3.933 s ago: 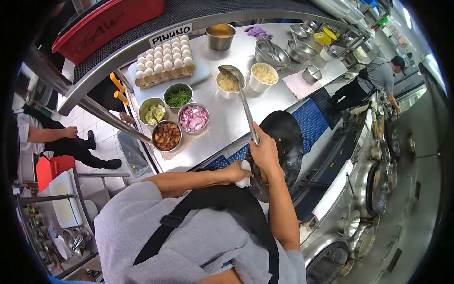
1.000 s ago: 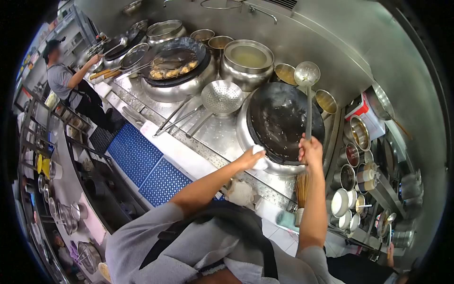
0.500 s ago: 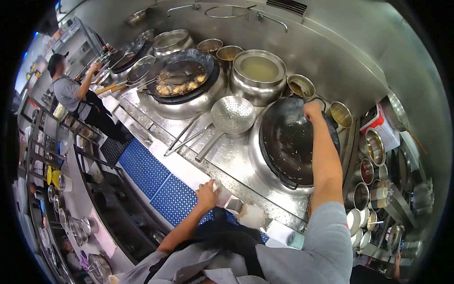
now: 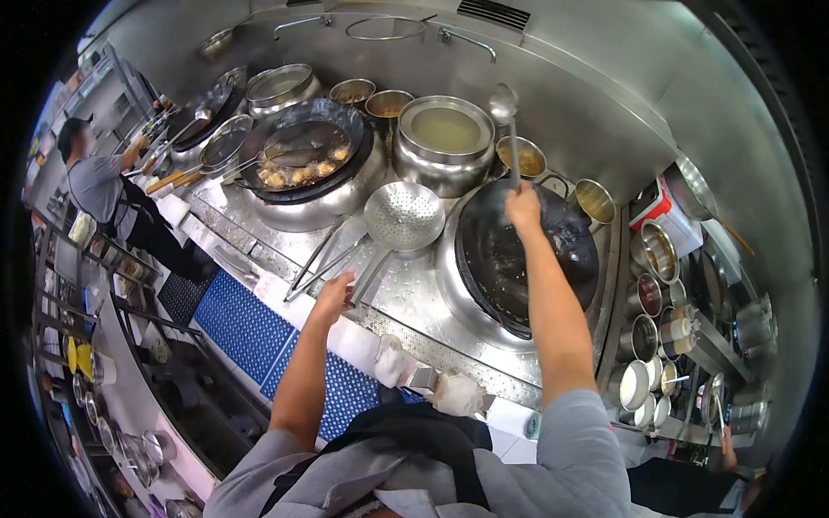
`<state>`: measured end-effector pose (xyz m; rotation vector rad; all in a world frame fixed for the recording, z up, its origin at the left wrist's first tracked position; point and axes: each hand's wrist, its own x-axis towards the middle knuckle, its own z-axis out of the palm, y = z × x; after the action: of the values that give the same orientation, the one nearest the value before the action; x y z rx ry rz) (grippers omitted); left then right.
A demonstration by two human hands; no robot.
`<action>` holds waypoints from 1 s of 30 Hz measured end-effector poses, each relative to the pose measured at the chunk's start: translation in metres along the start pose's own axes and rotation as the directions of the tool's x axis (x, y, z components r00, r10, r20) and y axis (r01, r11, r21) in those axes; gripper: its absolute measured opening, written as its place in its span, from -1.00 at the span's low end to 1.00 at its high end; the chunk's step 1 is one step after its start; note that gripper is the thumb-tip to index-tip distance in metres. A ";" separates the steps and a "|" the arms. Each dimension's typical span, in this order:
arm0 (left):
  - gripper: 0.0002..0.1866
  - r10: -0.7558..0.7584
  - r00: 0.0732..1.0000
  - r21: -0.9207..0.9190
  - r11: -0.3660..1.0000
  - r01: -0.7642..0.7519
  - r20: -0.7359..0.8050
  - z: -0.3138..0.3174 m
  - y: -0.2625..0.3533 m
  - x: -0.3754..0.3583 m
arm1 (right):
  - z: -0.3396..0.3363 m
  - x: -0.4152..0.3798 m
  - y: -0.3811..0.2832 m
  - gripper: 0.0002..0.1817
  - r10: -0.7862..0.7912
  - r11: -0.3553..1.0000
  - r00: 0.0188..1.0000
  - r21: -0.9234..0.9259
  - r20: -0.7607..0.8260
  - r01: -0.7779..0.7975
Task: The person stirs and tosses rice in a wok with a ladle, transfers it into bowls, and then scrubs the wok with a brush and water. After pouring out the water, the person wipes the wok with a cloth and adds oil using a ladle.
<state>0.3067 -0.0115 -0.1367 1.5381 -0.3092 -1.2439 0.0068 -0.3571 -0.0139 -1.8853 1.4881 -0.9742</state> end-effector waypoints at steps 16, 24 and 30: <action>-0.90 0.086 0.937 0.049 0.993 -0.109 0.338 0.071 0.093 -0.060 | -0.033 -0.090 -0.072 -0.88 0.081 0.113 0.823 0.815 0.562 -0.568; -0.91 -0.115 0.838 0.004 0.991 0.134 0.534 0.179 0.115 -0.059 | -0.120 -0.205 -0.088 -0.90 0.177 0.392 0.871 0.778 0.459 -0.490; -0.87 -0.113 0.867 0.324 0.944 -0.058 0.486 0.209 0.095 -0.068 | -0.141 -0.257 -0.044 -0.49 0.284 0.679 0.912 0.610 0.295 -0.408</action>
<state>0.1449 -0.1153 0.0063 1.4721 -0.8756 -1.6741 -0.1141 -0.0945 0.0511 -1.0835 1.1196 -0.9499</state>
